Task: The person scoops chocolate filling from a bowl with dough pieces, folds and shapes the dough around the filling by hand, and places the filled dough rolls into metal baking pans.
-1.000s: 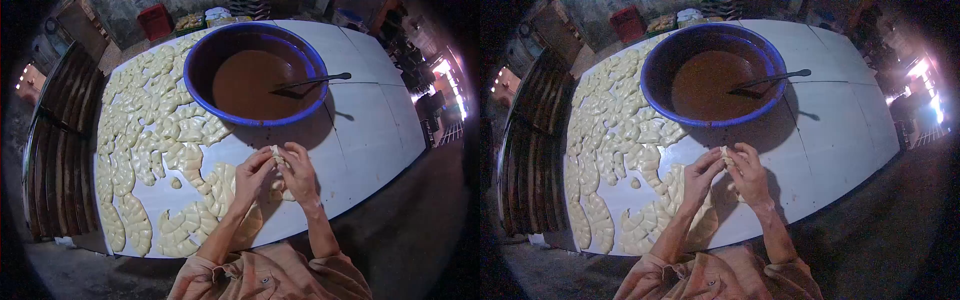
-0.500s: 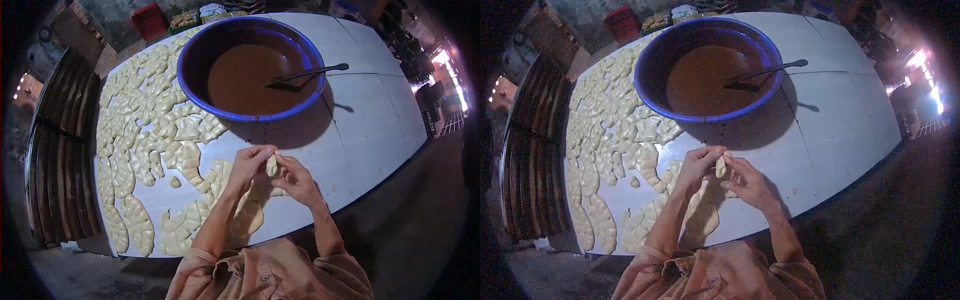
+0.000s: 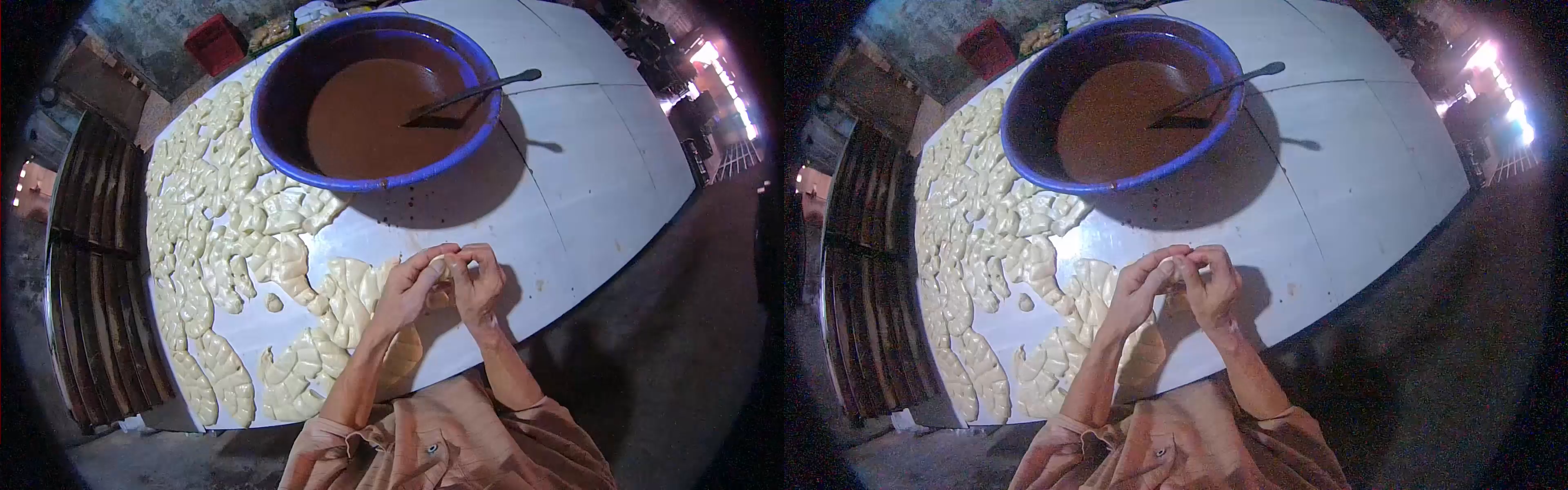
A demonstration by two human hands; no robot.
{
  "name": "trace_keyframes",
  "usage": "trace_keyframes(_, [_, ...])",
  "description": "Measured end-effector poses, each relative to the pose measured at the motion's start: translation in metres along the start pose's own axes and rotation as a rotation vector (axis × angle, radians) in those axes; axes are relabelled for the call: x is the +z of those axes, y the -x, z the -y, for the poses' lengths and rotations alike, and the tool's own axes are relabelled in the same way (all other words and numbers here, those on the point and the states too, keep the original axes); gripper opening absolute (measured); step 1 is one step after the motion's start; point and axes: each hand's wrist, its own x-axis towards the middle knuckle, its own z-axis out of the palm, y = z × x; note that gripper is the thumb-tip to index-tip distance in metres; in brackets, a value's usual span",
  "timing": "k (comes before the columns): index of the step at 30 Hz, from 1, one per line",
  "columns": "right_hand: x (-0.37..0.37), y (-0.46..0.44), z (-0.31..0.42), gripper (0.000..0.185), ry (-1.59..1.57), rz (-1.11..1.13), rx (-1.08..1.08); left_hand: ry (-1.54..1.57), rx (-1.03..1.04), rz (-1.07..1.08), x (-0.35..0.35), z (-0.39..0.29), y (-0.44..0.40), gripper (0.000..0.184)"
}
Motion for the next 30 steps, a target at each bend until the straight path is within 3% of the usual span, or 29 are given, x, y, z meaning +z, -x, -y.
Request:
trace_keyframes(2, [-0.013, -0.002, 0.011, 0.013, 0.103, 0.102, 0.193, -0.194, 0.066, 0.006, 0.003, -0.001, 0.001, 0.027])
trace_keyframes(3, [-0.018, -0.003, 0.012, 0.014, 0.101, 0.111, 0.15, -0.29, 0.101, 0.008, 0.003, 0.0, 0.0, 0.028])
trace_keyframes(6, [-0.027, -0.005, 0.026, 0.02, 0.023, 0.119, 0.071, -0.192, 0.011, -0.102, -0.001, 0.011, -0.006, 0.03])
trace_keyframes(9, [-0.045, 0.004, 0.023, 0.021, 0.097, 0.328, -0.099, -0.205, -0.036, -0.115, 0.004, 0.011, -0.002, 0.038])
trace_keyframes(11, [-0.053, 0.006, 0.011, 0.017, 0.004, 0.337, 0.094, -0.256, -0.057, -0.115, 0.008, 0.009, 0.002, 0.047])
trace_keyframes(13, [-0.062, 0.011, -0.02, 0.019, -0.136, 0.358, 0.319, -0.732, 0.075, -0.074, -0.005, 0.002, 0.007, 0.056])
trace_keyframes(15, [-0.069, 0.006, -0.023, 0.019, -0.079, 0.48, 0.436, -1.089, 0.162, 0.018, -0.015, -0.012, 0.015, 0.06])
trace_keyframes(17, [-0.07, 0.006, -0.031, 0.028, 0.211, 0.699, 0.362, -1.252, 0.16, 0.127, -0.018, -0.002, 0.015, 0.063])
trace_keyframes(19, [-0.067, 0.005, -0.02, 0.038, 0.218, 0.655, 0.268, -1.415, 0.163, 0.227, -0.022, 0.015, 0.009, 0.07])
trace_keyframes(20, [-0.066, 0.006, -0.013, 0.043, 0.221, 0.632, 0.226, -1.473, 0.288, 0.17, -0.021, 0.024, 0.007, 0.065])
trace_keyframes(23, [-0.067, 0.006, -0.006, 0.05, 0.422, 0.778, -0.048, -1.336, 0.141, 0.293, -0.017, 0.02, -0.003, 0.052])
trace_keyframes(24, [-0.064, 0.01, -0.011, 0.048, 0.396, 0.772, -0.029, -1.31, 0.182, 0.298, -0.015, 0.019, -0.004, 0.038])
trace_keyframes(27, [-0.062, 0.016, -0.022, 0.047, 0.277, 0.816, 0.065, -1.412, 0.169, 0.356, -0.014, 0.02, -0.007, 0.032])
trace_keyframes(28, [-0.064, 0.014, -0.021, 0.057, 0.306, 0.868, 0.141, -1.411, 0.195, 0.331, -0.014, 0.02, -0.004, 0.039])
trace_keyframes(30, [-0.069, 0.012, -0.01, 0.068, 0.385, 0.792, 0.047, -1.411, 0.245, 0.274, -0.016, 0.021, 0.004, 0.054])
